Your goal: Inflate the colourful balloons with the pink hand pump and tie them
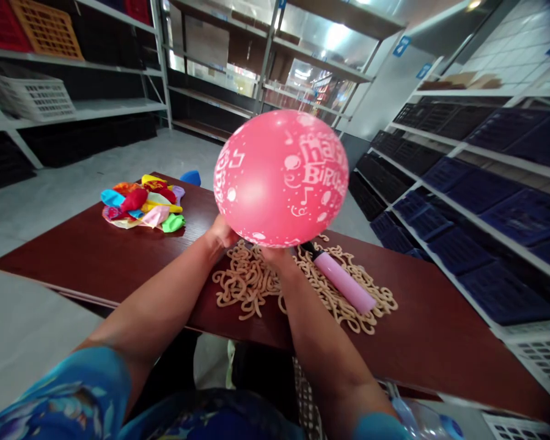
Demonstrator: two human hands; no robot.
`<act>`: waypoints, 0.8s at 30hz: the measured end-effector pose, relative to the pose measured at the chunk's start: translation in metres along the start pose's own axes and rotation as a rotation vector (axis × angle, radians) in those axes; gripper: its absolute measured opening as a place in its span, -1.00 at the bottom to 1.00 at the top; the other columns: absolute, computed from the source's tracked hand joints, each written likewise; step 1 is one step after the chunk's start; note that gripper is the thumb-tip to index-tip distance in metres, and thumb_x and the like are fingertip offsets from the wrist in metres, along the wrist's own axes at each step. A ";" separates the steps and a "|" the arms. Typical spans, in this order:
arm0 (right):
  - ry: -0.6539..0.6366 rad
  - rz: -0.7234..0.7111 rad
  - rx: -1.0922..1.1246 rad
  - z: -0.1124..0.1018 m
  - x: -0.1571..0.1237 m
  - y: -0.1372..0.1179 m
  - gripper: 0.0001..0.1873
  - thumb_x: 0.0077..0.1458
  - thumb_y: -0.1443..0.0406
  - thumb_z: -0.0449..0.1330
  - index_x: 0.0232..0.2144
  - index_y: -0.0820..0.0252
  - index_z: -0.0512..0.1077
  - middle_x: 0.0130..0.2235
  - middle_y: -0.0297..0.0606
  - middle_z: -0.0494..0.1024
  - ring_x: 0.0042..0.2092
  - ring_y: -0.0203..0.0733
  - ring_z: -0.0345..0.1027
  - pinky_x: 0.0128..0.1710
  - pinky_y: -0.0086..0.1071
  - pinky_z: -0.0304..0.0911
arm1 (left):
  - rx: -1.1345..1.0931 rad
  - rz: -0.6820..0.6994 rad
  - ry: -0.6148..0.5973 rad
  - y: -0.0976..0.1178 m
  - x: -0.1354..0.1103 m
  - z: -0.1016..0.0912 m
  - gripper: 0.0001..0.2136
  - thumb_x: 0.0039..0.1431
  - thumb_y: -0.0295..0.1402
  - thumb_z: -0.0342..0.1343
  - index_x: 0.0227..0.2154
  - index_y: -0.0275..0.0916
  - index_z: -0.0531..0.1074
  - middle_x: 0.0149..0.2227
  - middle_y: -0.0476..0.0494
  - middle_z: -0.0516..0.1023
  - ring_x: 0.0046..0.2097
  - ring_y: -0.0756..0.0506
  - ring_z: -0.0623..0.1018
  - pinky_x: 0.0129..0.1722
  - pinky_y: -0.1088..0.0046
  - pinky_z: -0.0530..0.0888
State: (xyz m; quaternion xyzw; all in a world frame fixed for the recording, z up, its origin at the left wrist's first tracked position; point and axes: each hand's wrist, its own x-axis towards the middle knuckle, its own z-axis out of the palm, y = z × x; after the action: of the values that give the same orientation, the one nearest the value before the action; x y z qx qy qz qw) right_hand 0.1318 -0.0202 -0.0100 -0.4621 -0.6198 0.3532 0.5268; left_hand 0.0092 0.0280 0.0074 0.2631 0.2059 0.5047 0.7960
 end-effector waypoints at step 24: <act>0.036 0.149 0.310 -0.025 0.004 -0.009 -0.81 -0.11 0.19 0.20 -0.58 0.16 0.30 -0.59 -0.42 0.42 -0.60 -0.40 0.18 -0.64 -0.51 0.02 | -0.022 -0.156 -0.140 0.011 -0.001 -0.009 -0.74 0.21 -0.26 -0.10 -0.53 -0.30 0.22 -0.19 -0.23 0.49 -0.28 -0.05 0.52 -0.60 0.60 0.39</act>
State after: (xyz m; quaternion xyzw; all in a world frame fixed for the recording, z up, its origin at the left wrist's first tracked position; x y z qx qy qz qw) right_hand 0.1543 -0.0206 0.0040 -0.4265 -0.5122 0.4742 0.5752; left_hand -0.0041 0.0329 0.0074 0.2720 0.1642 0.4239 0.8482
